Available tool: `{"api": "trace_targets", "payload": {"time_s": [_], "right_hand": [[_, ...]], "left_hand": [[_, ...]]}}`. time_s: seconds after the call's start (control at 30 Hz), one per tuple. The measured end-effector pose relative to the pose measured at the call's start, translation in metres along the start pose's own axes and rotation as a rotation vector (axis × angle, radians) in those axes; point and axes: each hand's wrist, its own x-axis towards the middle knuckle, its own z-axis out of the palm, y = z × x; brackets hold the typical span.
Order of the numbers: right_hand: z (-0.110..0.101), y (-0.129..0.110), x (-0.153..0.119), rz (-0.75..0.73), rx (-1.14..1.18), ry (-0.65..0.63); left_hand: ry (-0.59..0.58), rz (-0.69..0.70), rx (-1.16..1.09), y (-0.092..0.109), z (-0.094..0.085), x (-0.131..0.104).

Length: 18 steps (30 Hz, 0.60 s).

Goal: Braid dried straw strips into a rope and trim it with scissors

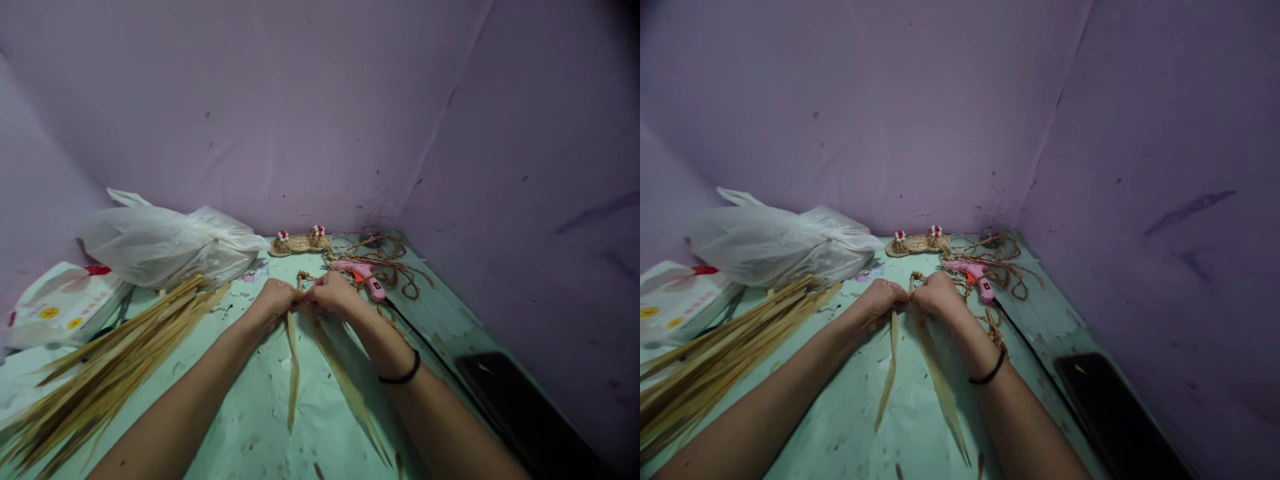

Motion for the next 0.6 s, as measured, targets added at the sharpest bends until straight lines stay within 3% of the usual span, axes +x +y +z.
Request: {"api": "trace_targets", "payload": {"time_s": [0.17,0.27,0.4,0.5,0.6], "right_hand": [[0.007,-0.016,-0.019,-0.047,-0.079,0.105],[0.014,-0.024,-0.029,-0.129,-0.134,0.178],[0.021,-0.029,-0.037,-0.216,-0.171,0.182],[0.013,-0.027,-0.036,-0.266,-0.157,0.130],[-0.003,-0.020,-0.026,-0.229,-0.029,0.118]], "left_hand": [[-0.063,-0.138,-0.143,-0.004,-0.007,0.008],[-0.157,-0.157,-0.209,-0.007,-0.013,0.012],[-0.238,-0.098,-0.271,-0.008,-0.018,0.011],[-0.217,-0.046,-0.234,-0.007,-0.021,0.010],[-0.267,-0.048,-0.219,-0.007,-0.024,0.011]]}}
